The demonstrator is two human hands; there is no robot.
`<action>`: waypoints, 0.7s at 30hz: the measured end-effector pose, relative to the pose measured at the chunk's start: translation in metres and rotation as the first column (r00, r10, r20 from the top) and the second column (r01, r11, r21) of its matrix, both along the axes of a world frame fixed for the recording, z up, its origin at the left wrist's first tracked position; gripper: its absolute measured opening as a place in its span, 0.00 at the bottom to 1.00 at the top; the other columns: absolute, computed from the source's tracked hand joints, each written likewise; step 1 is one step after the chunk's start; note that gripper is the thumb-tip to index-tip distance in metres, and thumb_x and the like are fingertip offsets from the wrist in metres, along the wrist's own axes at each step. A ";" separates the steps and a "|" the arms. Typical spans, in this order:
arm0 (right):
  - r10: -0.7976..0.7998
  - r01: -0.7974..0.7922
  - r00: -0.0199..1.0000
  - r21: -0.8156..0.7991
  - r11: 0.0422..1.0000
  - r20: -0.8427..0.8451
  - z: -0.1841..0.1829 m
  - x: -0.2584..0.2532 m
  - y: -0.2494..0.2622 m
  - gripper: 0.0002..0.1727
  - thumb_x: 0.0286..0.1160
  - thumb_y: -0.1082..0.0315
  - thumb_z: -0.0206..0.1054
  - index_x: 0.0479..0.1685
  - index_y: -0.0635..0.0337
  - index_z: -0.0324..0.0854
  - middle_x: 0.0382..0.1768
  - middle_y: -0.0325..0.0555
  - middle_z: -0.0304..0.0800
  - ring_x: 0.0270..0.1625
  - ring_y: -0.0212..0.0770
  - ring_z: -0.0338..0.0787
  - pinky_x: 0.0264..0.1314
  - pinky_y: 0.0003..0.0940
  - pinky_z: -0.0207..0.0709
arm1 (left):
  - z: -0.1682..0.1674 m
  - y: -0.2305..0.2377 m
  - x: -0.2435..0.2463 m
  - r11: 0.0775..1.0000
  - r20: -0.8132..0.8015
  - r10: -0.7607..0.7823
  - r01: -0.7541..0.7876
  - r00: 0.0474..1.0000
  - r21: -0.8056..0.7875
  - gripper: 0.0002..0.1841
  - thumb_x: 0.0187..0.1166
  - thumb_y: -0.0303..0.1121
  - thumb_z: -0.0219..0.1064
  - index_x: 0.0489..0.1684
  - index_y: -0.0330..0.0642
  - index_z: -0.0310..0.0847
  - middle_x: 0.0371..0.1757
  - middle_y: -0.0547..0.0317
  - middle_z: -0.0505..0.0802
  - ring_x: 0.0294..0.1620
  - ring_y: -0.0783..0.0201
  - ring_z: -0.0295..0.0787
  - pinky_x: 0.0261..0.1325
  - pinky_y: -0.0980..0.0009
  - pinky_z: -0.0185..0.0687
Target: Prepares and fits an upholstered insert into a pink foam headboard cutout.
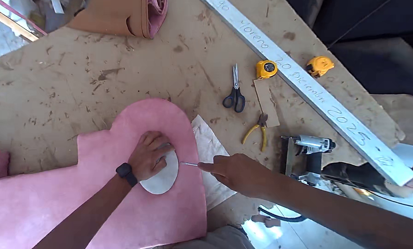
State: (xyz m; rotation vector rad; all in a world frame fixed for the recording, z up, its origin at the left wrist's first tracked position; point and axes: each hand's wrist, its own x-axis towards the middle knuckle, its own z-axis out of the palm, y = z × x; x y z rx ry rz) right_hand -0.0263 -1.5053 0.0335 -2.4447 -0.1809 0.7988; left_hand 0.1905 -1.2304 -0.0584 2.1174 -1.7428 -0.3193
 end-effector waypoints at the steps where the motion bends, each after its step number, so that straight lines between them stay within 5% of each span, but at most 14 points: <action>1: 0.028 -0.028 1.000 -0.015 0.999 0.000 0.000 0.006 0.003 0.26 0.91 0.56 0.48 0.86 0.23 0.68 0.43 0.44 0.85 0.36 0.45 0.87 0.35 0.45 0.81 | 0.001 -0.002 0.000 1.000 -0.003 0.007 -0.007 1.000 0.008 0.20 0.79 0.49 0.55 0.63 0.72 0.88 0.73 0.72 0.85 0.84 0.57 0.66 0.89 0.47 0.54; 6: 0.123 -0.117 0.992 -0.131 0.984 0.040 0.018 0.028 0.024 0.22 0.88 0.58 0.55 0.77 0.34 0.78 0.44 0.41 0.80 0.28 0.39 0.84 0.26 0.38 0.80 | 0.008 -0.014 -0.024 0.980 0.022 0.185 -0.186 0.982 0.075 0.22 0.79 0.66 0.58 0.51 0.68 0.92 0.70 0.69 0.87 0.86 0.55 0.66 0.93 0.37 0.41; 9: 0.204 -0.187 0.977 -0.216 0.958 0.056 0.039 0.046 0.041 0.15 0.83 0.62 0.61 0.63 0.48 0.85 0.41 0.46 0.81 0.30 0.44 0.84 0.26 0.40 0.80 | 0.003 -0.024 -0.037 0.944 0.049 0.312 -0.315 0.949 0.101 0.22 0.77 0.67 0.59 0.41 0.65 0.91 0.66 0.67 0.87 0.85 0.54 0.66 0.93 0.36 0.37; 14: 0.324 -0.292 0.941 -0.249 0.923 0.098 0.075 0.086 0.071 0.05 0.74 0.72 0.67 0.32 0.55 0.84 0.27 0.44 0.82 0.31 0.47 0.86 0.26 0.45 0.78 | 0.005 -0.026 -0.038 0.944 0.062 0.306 -0.312 0.950 0.106 0.21 0.78 0.65 0.57 0.44 0.64 0.89 0.67 0.65 0.85 0.86 0.53 0.65 0.92 0.35 0.34; 16: 0.371 -0.341 0.926 -0.269 0.901 0.066 0.086 0.106 0.088 0.04 0.73 0.75 0.67 0.34 0.56 0.84 0.30 0.46 0.83 0.34 0.49 0.87 0.29 0.48 0.80 | 0.010 -0.025 -0.036 0.949 0.060 0.292 -0.297 0.954 0.104 0.17 0.74 0.57 0.61 0.48 0.62 0.88 0.68 0.64 0.85 0.85 0.52 0.66 0.92 0.36 0.34; 19: 0.516 -0.482 0.857 -0.355 0.801 0.000 0.099 0.125 0.106 0.04 0.74 0.79 0.66 0.37 0.62 0.84 0.40 0.51 0.86 0.45 0.52 0.88 0.47 0.50 0.83 | 0.008 -0.023 -0.038 0.954 0.048 0.289 -0.292 0.956 0.068 0.21 0.75 0.54 0.60 0.57 0.57 0.89 0.69 0.60 0.85 0.85 0.50 0.67 0.92 0.37 0.34; 21: 0.561 -0.484 0.802 -0.328 0.811 0.204 0.058 0.124 0.094 0.06 0.73 0.76 0.65 0.30 0.59 0.82 0.29 0.47 0.81 0.33 0.50 0.86 0.33 0.50 0.80 | 0.006 -0.022 -0.035 0.955 0.038 0.290 -0.291 0.956 0.055 0.21 0.76 0.56 0.60 0.54 0.57 0.90 0.69 0.62 0.84 0.84 0.52 0.67 0.92 0.37 0.34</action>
